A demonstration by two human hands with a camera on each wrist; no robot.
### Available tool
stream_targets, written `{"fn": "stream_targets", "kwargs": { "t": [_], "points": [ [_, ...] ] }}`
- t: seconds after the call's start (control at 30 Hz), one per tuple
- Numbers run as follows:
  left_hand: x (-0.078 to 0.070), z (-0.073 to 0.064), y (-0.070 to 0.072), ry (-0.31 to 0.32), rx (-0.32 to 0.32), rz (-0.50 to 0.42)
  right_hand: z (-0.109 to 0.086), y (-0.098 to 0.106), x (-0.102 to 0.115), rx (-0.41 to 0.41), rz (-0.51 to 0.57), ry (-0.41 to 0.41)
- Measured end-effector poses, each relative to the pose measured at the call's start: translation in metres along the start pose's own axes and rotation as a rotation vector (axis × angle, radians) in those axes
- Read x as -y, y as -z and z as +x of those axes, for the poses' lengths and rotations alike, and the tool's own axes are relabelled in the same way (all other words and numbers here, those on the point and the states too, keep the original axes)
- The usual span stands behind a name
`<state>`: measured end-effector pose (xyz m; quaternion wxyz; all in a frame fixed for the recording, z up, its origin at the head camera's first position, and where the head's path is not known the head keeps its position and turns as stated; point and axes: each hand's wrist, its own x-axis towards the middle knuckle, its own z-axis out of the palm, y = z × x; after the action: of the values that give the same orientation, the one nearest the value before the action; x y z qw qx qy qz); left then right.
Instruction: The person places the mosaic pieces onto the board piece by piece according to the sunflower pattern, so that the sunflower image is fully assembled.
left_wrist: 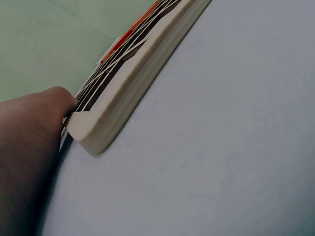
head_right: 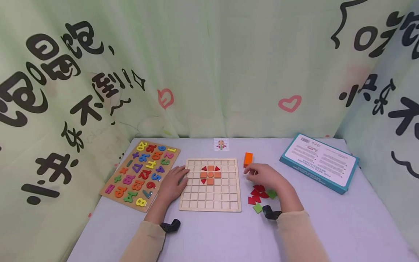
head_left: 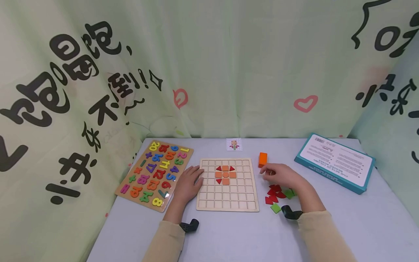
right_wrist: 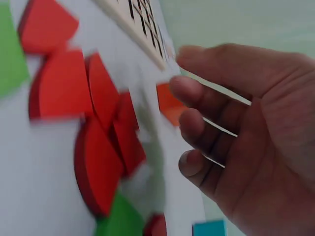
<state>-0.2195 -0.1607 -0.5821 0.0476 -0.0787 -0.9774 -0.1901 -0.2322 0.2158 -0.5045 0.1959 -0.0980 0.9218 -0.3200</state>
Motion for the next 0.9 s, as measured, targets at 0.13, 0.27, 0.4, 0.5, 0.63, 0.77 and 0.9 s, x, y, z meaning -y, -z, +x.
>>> {"fn": "stream_targets", "kwargs": {
  "t": [0.13,0.27,0.4,0.5,0.63,0.77,0.9],
  "points": [
    [-0.001,0.0,0.002,-0.006,-0.008,0.005,-0.007,0.007,-0.019,0.058,-0.005,-0.01],
    [-0.002,-0.002,0.004,-0.005,-0.01,-0.002,-0.011,0.009,-0.028,0.095,-0.041,-0.025],
    [-0.002,-0.002,0.004,-0.005,-0.007,-0.001,-0.012,0.009,-0.031,0.097,-0.061,-0.019],
    [-0.001,-0.001,0.003,-0.004,-0.004,-0.002,-0.012,0.008,-0.032,0.094,-0.061,-0.016],
    [0.0,-0.001,0.001,-0.004,-0.004,0.0,-0.01,0.006,-0.034,0.095,-0.062,-0.022],
    [0.0,0.0,-0.001,-0.01,-0.01,0.005,-0.009,0.006,-0.034,0.092,-0.062,-0.035],
    [-0.001,0.001,-0.001,-0.006,-0.005,0.007,-0.009,0.006,-0.033,0.104,-0.073,-0.045]
  ]
}}
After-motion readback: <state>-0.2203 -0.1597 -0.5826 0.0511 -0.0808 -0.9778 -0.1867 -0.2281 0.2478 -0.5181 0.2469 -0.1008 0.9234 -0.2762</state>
